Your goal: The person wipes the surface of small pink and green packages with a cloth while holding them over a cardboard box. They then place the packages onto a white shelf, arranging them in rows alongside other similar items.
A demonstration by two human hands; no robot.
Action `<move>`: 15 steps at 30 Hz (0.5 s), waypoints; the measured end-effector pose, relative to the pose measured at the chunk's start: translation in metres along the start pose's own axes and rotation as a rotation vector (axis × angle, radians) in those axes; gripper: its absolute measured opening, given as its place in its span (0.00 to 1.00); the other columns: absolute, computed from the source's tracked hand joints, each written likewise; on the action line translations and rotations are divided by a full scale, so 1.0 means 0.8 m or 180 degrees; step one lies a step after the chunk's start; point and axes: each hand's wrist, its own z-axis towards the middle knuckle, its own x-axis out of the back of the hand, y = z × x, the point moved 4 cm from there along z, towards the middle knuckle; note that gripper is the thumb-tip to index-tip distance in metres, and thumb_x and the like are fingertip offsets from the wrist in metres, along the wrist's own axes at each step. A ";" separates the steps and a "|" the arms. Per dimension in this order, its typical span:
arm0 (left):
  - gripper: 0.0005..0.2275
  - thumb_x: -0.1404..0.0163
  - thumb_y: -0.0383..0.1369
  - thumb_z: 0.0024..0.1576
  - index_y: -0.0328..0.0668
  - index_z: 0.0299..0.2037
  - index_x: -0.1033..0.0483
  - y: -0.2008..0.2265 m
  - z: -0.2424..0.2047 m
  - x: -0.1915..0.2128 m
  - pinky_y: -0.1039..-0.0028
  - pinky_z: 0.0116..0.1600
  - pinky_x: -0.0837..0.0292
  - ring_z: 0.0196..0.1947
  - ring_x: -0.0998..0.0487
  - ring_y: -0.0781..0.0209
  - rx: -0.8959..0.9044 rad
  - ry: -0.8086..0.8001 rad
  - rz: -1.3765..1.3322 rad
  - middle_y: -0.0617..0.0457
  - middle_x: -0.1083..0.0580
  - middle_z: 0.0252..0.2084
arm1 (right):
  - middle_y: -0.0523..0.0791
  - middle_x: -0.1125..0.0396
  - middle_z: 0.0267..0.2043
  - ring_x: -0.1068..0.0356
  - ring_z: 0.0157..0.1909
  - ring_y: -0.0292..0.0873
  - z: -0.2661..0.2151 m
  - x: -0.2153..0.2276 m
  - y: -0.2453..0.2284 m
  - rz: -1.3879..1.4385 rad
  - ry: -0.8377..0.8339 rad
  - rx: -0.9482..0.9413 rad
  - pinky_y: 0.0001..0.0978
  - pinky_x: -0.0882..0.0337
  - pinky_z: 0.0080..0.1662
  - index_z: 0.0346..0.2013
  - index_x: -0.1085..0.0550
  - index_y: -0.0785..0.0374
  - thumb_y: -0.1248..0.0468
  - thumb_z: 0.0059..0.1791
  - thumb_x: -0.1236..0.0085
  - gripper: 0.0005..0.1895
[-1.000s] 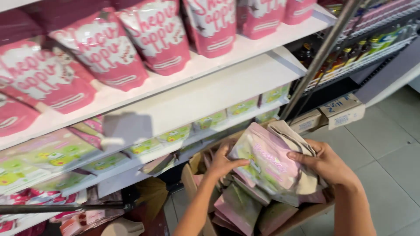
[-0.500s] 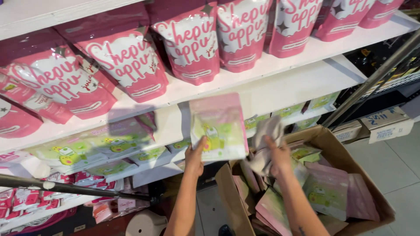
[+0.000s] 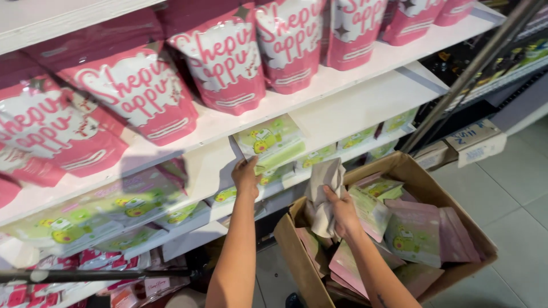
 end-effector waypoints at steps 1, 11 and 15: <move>0.25 0.37 0.37 0.50 0.38 0.58 0.29 0.007 -0.007 -0.005 0.54 0.45 0.27 0.50 0.25 0.50 -0.0051 0.0013 0.0286 0.47 0.25 0.54 | 0.45 0.27 0.36 0.30 0.32 0.42 0.001 0.027 -0.004 -0.0181 0.0318 -0.0059 0.37 0.29 0.33 0.49 0.24 0.63 0.61 0.52 0.41 0.13; 0.40 0.38 0.38 0.56 0.40 0.75 0.48 -0.060 -0.214 -0.146 0.40 0.71 0.57 0.76 0.59 0.23 -0.2623 0.0863 0.2717 0.29 0.63 0.76 | 0.62 0.40 0.64 0.38 0.58 0.64 0.015 0.453 0.019 -0.4254 0.1851 0.0556 0.51 0.35 0.56 0.50 0.21 0.68 0.51 0.46 0.31 0.26; 0.31 0.42 0.31 0.58 0.42 0.72 0.41 -0.205 -0.260 -0.214 0.49 0.71 0.46 0.75 0.51 0.27 -0.2600 -0.0516 0.2538 0.30 0.51 0.76 | 0.56 0.43 0.70 0.52 0.72 0.66 -0.003 0.508 0.018 -0.4251 0.1696 -0.0773 0.57 0.43 0.65 0.59 0.23 0.58 0.47 0.50 0.40 0.27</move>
